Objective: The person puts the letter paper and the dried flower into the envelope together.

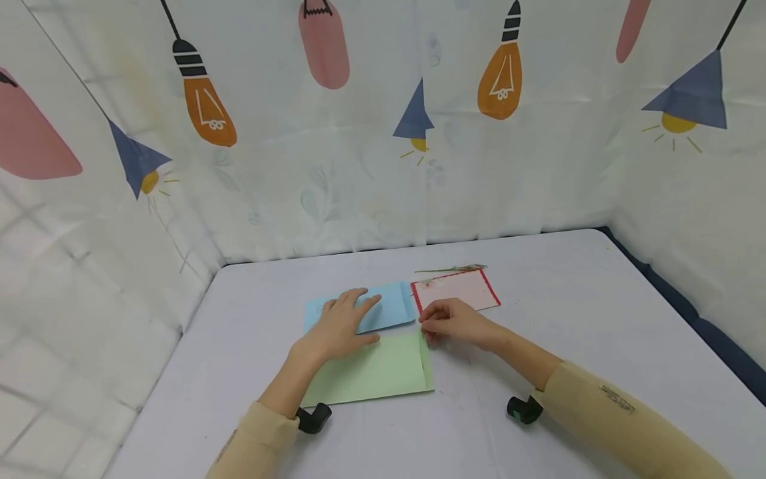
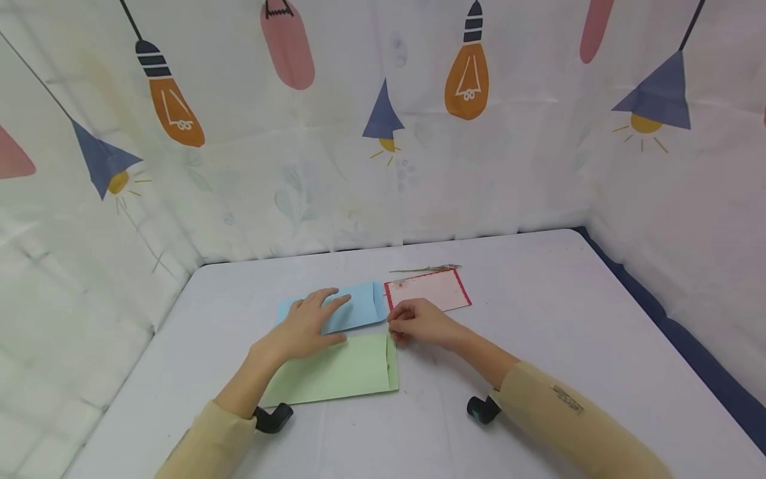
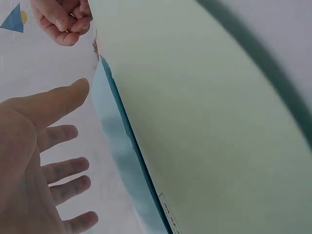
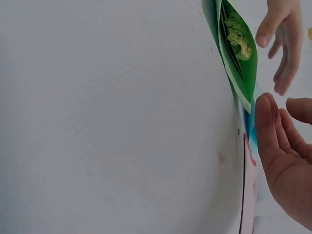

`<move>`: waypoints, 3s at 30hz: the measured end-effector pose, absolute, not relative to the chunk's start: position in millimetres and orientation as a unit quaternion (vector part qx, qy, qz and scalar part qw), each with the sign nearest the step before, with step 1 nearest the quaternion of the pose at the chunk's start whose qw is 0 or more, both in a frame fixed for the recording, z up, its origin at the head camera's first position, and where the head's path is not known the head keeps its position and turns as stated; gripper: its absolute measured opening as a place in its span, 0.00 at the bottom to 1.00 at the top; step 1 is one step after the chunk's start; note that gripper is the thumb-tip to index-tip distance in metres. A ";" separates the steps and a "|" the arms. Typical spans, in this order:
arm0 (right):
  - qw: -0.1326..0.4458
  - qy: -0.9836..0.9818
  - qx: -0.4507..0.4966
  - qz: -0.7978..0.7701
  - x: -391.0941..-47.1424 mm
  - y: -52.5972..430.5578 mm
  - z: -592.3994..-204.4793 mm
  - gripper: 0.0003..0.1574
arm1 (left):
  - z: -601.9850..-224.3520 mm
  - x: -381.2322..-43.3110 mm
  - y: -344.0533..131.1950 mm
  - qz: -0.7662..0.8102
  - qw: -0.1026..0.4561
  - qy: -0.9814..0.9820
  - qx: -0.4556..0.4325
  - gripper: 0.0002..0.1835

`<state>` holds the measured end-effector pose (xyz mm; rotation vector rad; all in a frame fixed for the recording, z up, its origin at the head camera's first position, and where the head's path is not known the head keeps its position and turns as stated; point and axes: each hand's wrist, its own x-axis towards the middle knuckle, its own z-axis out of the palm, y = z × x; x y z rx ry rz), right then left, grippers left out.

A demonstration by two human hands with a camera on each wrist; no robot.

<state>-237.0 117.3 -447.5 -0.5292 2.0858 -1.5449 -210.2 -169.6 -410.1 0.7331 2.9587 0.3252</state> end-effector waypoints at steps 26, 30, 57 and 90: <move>0.247 0.742 -0.110 -0.614 -276.0 74.3 -458.8 0.24 | -422.1 -266.2 -174.3 0.125 0.140 0.957 0.219 0.51; 0.251 0.743 -0.113 -0.610 -277.0 74.3 -461.8 0.22 | -424.9 -270.1 -176.5 0.143 0.144 0.954 0.219 0.51; 0.259 0.742 -0.122 -0.607 -280.1 72.1 -464.3 0.22 | -422.4 -267.8 -185.1 0.115 0.131 0.961 0.213 0.55; 0.259 0.751 -0.178 -0.581 -266.8 112.1 -441.1 0.20 | -428.3 -267.7 -186.0 0.117 0.122 0.963 0.211 0.54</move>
